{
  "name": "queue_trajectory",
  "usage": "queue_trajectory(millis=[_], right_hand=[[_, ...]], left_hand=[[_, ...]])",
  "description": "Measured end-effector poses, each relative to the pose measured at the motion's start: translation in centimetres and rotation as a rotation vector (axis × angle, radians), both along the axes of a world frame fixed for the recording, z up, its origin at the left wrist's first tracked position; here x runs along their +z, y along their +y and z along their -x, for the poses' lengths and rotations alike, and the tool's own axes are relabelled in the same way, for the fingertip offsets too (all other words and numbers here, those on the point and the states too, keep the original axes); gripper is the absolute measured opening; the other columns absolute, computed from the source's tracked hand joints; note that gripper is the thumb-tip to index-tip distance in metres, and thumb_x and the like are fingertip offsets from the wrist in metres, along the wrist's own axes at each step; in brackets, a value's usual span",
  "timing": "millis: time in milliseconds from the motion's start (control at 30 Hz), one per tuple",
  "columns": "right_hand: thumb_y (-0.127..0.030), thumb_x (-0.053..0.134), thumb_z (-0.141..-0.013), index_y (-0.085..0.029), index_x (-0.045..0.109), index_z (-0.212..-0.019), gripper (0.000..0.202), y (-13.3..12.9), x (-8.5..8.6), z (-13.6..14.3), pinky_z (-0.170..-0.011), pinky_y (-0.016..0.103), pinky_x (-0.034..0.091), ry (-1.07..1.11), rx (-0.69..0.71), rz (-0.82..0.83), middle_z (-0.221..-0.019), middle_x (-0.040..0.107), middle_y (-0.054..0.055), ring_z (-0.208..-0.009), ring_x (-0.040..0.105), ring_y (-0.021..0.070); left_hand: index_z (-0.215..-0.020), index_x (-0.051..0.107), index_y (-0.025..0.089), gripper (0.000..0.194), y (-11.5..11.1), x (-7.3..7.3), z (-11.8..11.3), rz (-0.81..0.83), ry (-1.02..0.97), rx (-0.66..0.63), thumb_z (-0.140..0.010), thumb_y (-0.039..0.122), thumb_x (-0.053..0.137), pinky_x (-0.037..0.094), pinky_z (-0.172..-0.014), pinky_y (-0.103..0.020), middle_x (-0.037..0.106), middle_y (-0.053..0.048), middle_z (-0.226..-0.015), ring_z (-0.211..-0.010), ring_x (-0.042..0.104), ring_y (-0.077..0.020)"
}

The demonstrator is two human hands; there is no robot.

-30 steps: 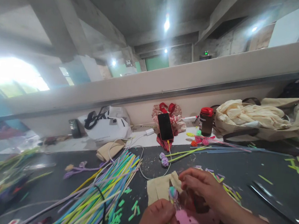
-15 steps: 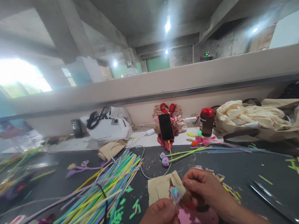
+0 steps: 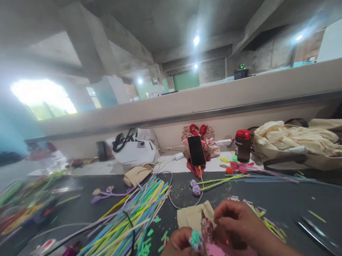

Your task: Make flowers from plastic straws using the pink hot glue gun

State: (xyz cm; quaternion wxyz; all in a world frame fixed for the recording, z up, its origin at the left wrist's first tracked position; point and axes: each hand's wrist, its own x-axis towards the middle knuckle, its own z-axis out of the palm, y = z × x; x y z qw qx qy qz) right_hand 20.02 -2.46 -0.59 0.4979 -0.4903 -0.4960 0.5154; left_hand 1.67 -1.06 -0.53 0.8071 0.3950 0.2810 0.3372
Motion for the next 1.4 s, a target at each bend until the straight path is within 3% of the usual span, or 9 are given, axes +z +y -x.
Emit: queue_trajectory(millis=[367, 533, 667, 733, 867, 1000, 1067, 1200, 1400], right_hand=[[-0.048, 0.057, -0.070, -0.017, 0.052, -0.056, 0.034, 0.6, -0.3, -0.8, -0.032, 0.017, 0.024, -0.105, -0.040, -0.040, -0.039, 0.047, -0.006, -0.031, 0.040, 0.0061], [-0.044, 0.056, -0.073, -0.017, 0.055, -0.063, 0.029, 0.6, 0.2, -1.0, -0.037, 0.019, 0.031, -0.199, -0.051, -0.077, -0.044, 0.051, -0.005, -0.037, 0.045, 0.0084], [-0.042, 0.054, -0.075, -0.017, 0.054, -0.065, 0.026, 0.4, 0.6, -1.5, -0.040, 0.019, 0.034, -0.297, -0.052, -0.093, -0.049, 0.052, -0.004, -0.041, 0.047, 0.0091], [-0.044, 0.048, -0.079, -0.017, 0.052, -0.063, 0.031, 0.3, 1.0, -2.1, -0.041, 0.019, 0.033, -0.360, -0.043, -0.100, -0.051, 0.053, -0.003, -0.042, 0.047, 0.0091], [-0.043, 0.041, -0.083, -0.017, 0.052, -0.062, 0.035, 0.0, 2.4, -2.8, -0.045, 0.020, 0.035, -0.524, 0.042, -0.126, -0.055, 0.054, -0.001, -0.047, 0.049, 0.0101], [-0.029, 0.055, -0.074, -0.017, 0.060, -0.065, 0.016, -1.1, 3.5, -2.5, -0.051, 0.021, 0.036, -0.765, 0.202, -0.169, -0.058, 0.058, -0.002, -0.054, 0.053, 0.0124], [-0.023, 0.060, -0.067, -0.020, 0.063, -0.073, 0.007, -1.8, 3.3, -1.9, -0.055, 0.024, 0.035, -0.904, 0.249, -0.213, -0.068, 0.062, -0.001, -0.062, 0.054, 0.0152], [-0.017, 0.063, -0.056, -0.020, 0.061, -0.079, 0.023, -2.8, 1.3, -0.9, -0.062, 0.030, 0.032, -1.139, 0.274, -0.298, -0.080, 0.060, 0.003, -0.072, 0.051, 0.0210], [-0.017, 0.052, -0.066, -0.021, 0.059, -0.075, 0.013, -3.1, 0.3, -0.5, -0.065, 0.032, 0.032, -1.295, 0.241, -0.354, -0.080, 0.056, 0.004, -0.074, 0.050, 0.0213]], left_hand=[[-0.045, 0.050, 0.015, 0.042, 0.1, -0.3, -0.2, 0.028, -0.030, 0.008, -0.041, 0.042, 0.082, 0.024, -0.039, -0.016, 0.052, 0.004, -0.036, -0.033, 0.039, -0.0032], [-0.044, 0.050, 0.014, 0.039, 0.1, -0.1, -0.1, 0.016, -0.046, -0.021, -0.048, 0.038, 0.080, 0.026, -0.039, -0.014, 0.053, 0.002, -0.037, -0.033, 0.039, -0.0025], [-0.060, 0.059, 0.014, 0.035, 0.3, 0.2, 0.3, 0.090, -0.095, 0.027, -0.042, 0.032, 0.084, 0.028, -0.037, -0.012, 0.057, 0.003, -0.043, -0.037, 0.046, -0.0041], [-0.060, 0.056, 0.015, 0.034, 0.5, 0.4, 0.5, 0.079, -0.071, 0.041, -0.049, 0.037, 0.080, 0.025, -0.032, -0.013, 0.055, 0.003, -0.043, -0.031, 0.040, -0.0030], [-0.062, 0.055, 0.014, 0.029, 0.8, 0.6, 0.7, 0.102, -0.071, 0.079, -0.055, 0.031, 0.077, 0.027, -0.033, -0.012, 0.054, 0.004, -0.046, -0.033, 0.041, -0.0026], [-0.063, 0.055, 0.013, 0.025, 0.9, 0.9, 0.5, 0.119, -0.060, 0.110, -0.058, 0.028, 0.075, 0.029, -0.034, -0.012, 0.056, 0.003, -0.048, -0.034, 0.044, -0.0031], [-0.065, 0.055, 0.013, 0.023, 0.9, 0.9, 0.3, 0.122, -0.055, 0.133, -0.061, 0.028, 0.073, 0.027, -0.034, -0.011, 0.056, 0.003, -0.049, -0.033, 0.044, -0.0022], [-0.066, 0.055, 0.014, 0.020, 1.0, 0.8, 0.1, 0.139, -0.041, 0.157, -0.064, 0.027, 0.071, 0.028, -0.035, -0.010, 0.056, 0.004, -0.050, -0.034, 0.045, -0.0017], [-0.066, 0.054, 0.015, 0.018, 1.3, 0.5, 0.1, 0.161, -0.017, 0.200, -0.064, 0.025, 0.069, 0.029, -0.036, -0.012, 0.055, 0.004, -0.050, -0.037, 0.045, -0.0031]])
